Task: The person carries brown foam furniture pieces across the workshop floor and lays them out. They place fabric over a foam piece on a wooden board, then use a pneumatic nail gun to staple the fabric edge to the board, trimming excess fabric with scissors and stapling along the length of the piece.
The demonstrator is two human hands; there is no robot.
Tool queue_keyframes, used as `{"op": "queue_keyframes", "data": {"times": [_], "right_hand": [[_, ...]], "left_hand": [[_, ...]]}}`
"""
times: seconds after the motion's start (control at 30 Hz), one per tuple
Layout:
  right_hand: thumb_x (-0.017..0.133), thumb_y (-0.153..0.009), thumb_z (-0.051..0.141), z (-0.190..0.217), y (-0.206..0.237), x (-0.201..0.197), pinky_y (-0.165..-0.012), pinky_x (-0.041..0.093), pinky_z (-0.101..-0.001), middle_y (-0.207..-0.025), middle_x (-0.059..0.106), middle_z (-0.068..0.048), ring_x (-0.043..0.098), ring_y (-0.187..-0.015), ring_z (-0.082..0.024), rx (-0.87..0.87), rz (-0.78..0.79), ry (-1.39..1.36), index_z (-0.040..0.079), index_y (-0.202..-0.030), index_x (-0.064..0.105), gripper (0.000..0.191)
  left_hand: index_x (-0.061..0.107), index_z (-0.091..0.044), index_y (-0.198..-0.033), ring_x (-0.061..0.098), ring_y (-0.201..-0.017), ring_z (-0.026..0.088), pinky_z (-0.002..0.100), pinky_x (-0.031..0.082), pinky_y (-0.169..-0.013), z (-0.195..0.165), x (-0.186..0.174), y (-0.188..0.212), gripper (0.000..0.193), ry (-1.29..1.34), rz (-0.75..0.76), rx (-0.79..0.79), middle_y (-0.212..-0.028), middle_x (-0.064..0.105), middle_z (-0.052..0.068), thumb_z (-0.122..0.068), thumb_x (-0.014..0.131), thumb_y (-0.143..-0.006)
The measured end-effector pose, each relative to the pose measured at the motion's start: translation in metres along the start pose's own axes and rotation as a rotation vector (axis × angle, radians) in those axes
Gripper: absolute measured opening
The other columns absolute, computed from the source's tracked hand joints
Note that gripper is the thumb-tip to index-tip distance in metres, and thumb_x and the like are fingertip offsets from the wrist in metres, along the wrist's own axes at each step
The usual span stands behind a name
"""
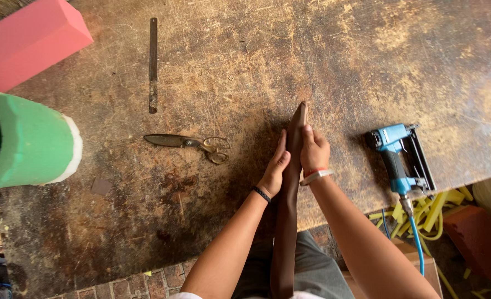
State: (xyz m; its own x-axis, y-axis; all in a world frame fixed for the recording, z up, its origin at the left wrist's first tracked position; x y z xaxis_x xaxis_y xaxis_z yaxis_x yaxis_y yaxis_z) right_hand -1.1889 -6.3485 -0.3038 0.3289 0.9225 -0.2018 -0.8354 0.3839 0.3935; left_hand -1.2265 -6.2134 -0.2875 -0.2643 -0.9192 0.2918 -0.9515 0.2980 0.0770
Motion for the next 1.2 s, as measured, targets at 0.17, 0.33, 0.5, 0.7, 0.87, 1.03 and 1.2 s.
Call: {"op": "queue_keyframes", "data": {"times": [0.17, 0.33, 0.5, 0.7, 0.87, 1.03, 1.2], "right_hand": [[0.056, -0.108, 0.030, -0.043, -0.010, 0.003, -0.063, 0.049, -0.0238, -0.085, 0.068, 0.001, 0.055, -0.072, -0.006, -0.007, 0.028, -0.324, 0.004, -0.100, 0.070, 0.031], [0.057, -0.111, 0.028, -0.055, -0.009, 0.005, -0.067, 0.049, -0.0234, -0.086, 0.065, 0.002, 0.053, -0.076, -0.005, -0.069, 0.082, -0.427, 0.003, -0.098, 0.066, 0.030], [0.057, -0.106, 0.027, -0.076, -0.009, 0.004, -0.067, 0.052, -0.0244, -0.086, 0.069, 0.002, 0.058, -0.075, -0.007, 0.017, 0.041, -0.468, 0.005, -0.099, 0.070, 0.026], [0.062, -0.105, 0.021, -0.049, -0.007, 0.020, -0.070, 0.051, -0.0271, -0.091, 0.070, 0.000, 0.060, -0.079, -0.009, 0.051, 0.114, -0.520, 0.003, -0.104, 0.074, 0.021], [0.074, -0.094, 0.027, 0.013, 0.006, -0.060, -0.078, 0.054, -0.0359, -0.097, 0.074, -0.013, 0.069, -0.086, -0.025, -0.160, 0.199, 0.510, 0.005, -0.105, 0.074, 0.024], [0.095, -0.062, 0.025, 0.023, -0.001, -0.193, -0.093, 0.046, -0.0501, -0.121, 0.062, -0.033, 0.058, -0.111, -0.048, -0.401, -0.272, 0.974, -0.003, -0.133, 0.052, 0.087], [0.077, -0.075, 0.010, -0.009, -0.038, -0.213, -0.092, 0.054, -0.0540, -0.119, 0.068, -0.027, 0.066, -0.105, -0.047, -0.139, -0.175, 0.849, 0.003, -0.144, 0.042, 0.078]], "left_hand": [[0.009, -0.004, -0.168, -0.001, -0.165, 0.029, 0.042, 0.002, -0.132, 0.007, -0.008, -0.039, 0.090, -0.063, -0.011, 0.062, -0.178, 0.003, 0.016, -0.064, 0.035, -0.106], [0.001, -0.007, -0.168, -0.004, -0.165, 0.032, 0.045, 0.003, -0.133, -0.001, 0.002, -0.043, 0.086, -0.434, 0.025, 0.146, -0.177, -0.003, 0.018, -0.058, 0.035, -0.108], [0.001, -0.007, -0.168, 0.001, -0.166, 0.035, 0.047, 0.010, -0.135, -0.010, 0.011, -0.058, 0.080, -0.727, 0.102, 0.162, -0.177, 0.002, 0.022, -0.049, 0.036, -0.110], [-0.001, -0.005, -0.165, 0.035, -0.146, 0.045, 0.049, 0.040, -0.114, -0.026, 0.014, -0.037, 0.080, -0.823, -0.009, -0.139, -0.169, 0.017, 0.026, -0.032, 0.046, -0.106], [-0.009, -0.023, -0.167, 0.069, -0.105, 0.045, 0.051, 0.058, -0.083, -0.029, 0.015, -0.037, 0.099, -1.083, 0.013, -0.484, -0.152, 0.046, 0.024, -0.024, 0.058, -0.095], [-0.018, -0.032, -0.160, 0.067, -0.115, 0.038, 0.044, 0.062, -0.083, -0.035, 0.006, -0.044, 0.099, -0.989, 0.054, -0.487, -0.164, 0.032, 0.019, -0.019, 0.055, -0.095], [-0.018, -0.034, -0.159, 0.061, -0.127, 0.040, 0.044, 0.060, -0.088, -0.031, -0.005, -0.044, 0.096, -0.939, 0.081, -0.507, -0.169, 0.022, 0.017, -0.018, 0.053, -0.097]]}}
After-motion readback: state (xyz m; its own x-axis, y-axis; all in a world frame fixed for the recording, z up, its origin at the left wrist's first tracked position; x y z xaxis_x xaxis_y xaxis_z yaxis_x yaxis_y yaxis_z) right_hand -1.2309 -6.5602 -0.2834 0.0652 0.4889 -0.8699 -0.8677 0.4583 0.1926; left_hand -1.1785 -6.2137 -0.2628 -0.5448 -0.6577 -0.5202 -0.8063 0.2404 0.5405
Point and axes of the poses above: each hand's wrist, its own y-axis away from the middle knuckle, its own x-axis out of the palm, z = x × y, the point moved 7 cm from there along -y, towards the middle knuckle
